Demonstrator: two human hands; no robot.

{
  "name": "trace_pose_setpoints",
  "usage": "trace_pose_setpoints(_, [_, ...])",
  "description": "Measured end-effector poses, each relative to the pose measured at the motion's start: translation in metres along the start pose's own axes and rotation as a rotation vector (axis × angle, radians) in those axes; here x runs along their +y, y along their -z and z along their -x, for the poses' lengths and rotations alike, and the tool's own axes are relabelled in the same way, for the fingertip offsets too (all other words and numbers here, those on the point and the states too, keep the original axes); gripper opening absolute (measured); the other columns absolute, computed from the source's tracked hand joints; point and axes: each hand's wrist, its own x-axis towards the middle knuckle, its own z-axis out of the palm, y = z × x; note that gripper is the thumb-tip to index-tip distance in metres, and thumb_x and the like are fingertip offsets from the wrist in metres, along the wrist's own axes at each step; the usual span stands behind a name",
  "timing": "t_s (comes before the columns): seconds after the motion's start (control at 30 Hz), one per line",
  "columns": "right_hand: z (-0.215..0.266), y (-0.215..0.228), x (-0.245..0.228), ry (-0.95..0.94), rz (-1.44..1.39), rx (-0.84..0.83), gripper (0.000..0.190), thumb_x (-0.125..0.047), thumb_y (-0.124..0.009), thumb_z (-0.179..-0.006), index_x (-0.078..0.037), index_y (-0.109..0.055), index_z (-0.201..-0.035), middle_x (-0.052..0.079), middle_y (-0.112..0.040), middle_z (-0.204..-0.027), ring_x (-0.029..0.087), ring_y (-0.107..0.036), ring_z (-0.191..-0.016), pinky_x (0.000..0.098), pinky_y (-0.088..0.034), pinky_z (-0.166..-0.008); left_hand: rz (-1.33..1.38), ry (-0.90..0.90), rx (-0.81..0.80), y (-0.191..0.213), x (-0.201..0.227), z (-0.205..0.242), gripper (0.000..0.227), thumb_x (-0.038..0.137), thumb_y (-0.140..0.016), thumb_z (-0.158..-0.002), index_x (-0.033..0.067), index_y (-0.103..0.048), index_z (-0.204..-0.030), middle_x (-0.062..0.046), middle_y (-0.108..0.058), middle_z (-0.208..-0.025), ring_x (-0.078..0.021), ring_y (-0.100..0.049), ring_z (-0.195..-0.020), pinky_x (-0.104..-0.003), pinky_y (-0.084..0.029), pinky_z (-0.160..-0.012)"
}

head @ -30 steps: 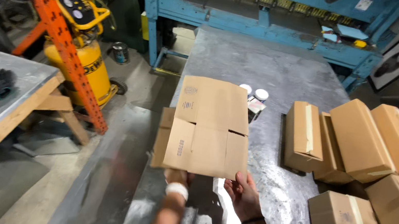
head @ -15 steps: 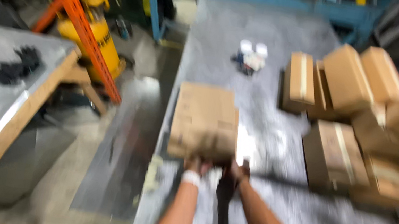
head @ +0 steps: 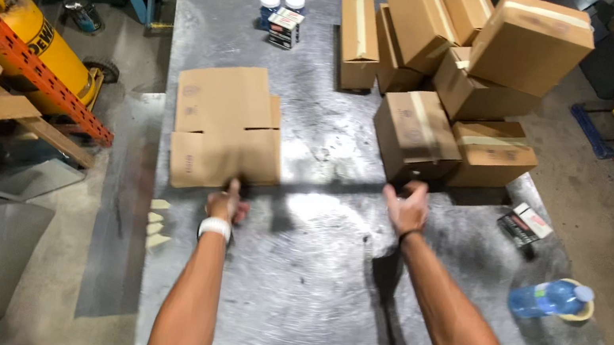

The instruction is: The person assembles several cardboard boxes, places items inside some of them, and seals the boxes using strips of tape retrieved from a table edge.

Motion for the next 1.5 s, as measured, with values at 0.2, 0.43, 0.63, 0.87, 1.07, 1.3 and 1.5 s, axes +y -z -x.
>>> trace_pose_setpoints(0.2, [-0.079,0.091,-0.056,0.252,0.419,0.185,0.124,-0.102,-0.067,-0.071,-0.013,-0.059,-0.157,0.028,-0.045,-0.165,0.045,-0.045,-0.144,0.0614,-0.047,-0.102,0.155,-0.167,-0.198,-0.199,-0.086,0.188,0.046,0.060,-0.071,-0.102,0.0164,-0.076,-0.089,-0.007,-0.075,-0.093,-0.0244,-0.064,-0.100,-0.045,-0.051,-0.095])
trace_pose_setpoints(0.43, [-0.113,0.064,-0.058,0.111,0.535,-0.043,0.146,-0.109,-0.078,-0.049,-0.017,-0.049,-0.159,0.037,-0.027,-0.176,0.050,-0.012,-0.167,0.0646,-0.036,-0.111,0.178,0.090,-0.160,-0.291,-0.110,0.325,0.036,0.048,-0.092,-0.093,0.0224,-0.075,-0.075,0.008,-0.057,-0.060,-0.0068,-0.054,-0.063,-0.023,-0.046,-0.071])
trace_pose_setpoints(0.63, [-0.115,0.096,-0.067,0.083,0.474,-0.200,0.125,-0.090,-0.087,-0.061,-0.019,-0.047,-0.156,0.027,-0.031,-0.158,0.046,-0.026,-0.149,0.0582,-0.055,-0.107,0.294,0.134,-0.259,-0.264,-0.051,0.350,0.033,0.046,-0.093,-0.099,0.0169,-0.079,-0.096,0.006,-0.050,-0.066,-0.0069,-0.052,-0.066,-0.024,-0.043,-0.073])
trace_pose_setpoints(0.87, [-0.108,0.104,-0.063,0.141,0.675,-0.299,0.137,-0.105,-0.073,-0.066,-0.024,-0.033,-0.168,0.025,-0.033,-0.163,0.039,-0.036,-0.144,0.0442,-0.068,-0.088,0.383,-0.199,-0.258,-0.218,0.019,0.387,0.023,0.037,-0.090,-0.098,0.0152,-0.085,-0.102,0.006,-0.061,-0.066,-0.0070,-0.057,-0.063,-0.025,-0.049,-0.069])
trace_pose_setpoints(1.07, [-0.029,0.116,-0.041,0.400,0.609,-0.450,0.132,-0.084,-0.085,-0.068,-0.012,-0.036,-0.167,0.026,-0.034,-0.164,0.048,-0.028,-0.155,0.0622,-0.046,-0.121,0.564,-0.381,-0.223,-0.176,-0.078,0.412,0.019,0.022,-0.093,-0.095,0.0097,-0.088,-0.109,0.004,-0.063,-0.068,-0.0074,-0.058,-0.065,-0.025,-0.051,-0.068])
trace_pose_setpoints(1.3, [0.016,0.121,-0.049,0.174,0.532,-0.550,0.163,-0.092,-0.084,-0.055,-0.034,-0.003,-0.184,0.026,0.014,-0.189,0.052,0.010,-0.173,0.0755,-0.019,-0.134,0.605,-0.105,-0.127,-0.112,-0.201,0.423,0.025,0.024,-0.084,-0.099,0.0026,-0.090,-0.112,-0.007,-0.066,-0.068,-0.0167,-0.063,-0.067,-0.030,-0.045,-0.066])
trace_pose_setpoints(1.5, [0.050,0.133,-0.045,0.169,0.629,-0.493,0.154,-0.095,-0.082,-0.057,-0.037,-0.011,-0.181,0.027,-0.015,-0.177,0.045,-0.019,-0.163,0.0631,-0.042,-0.120,0.848,-0.153,-0.127,-0.116,-0.129,0.386,0.046,0.037,-0.064,-0.108,0.0019,-0.082,-0.131,-0.009,-0.067,-0.078,-0.0219,-0.063,-0.069,-0.034,-0.050,-0.065])
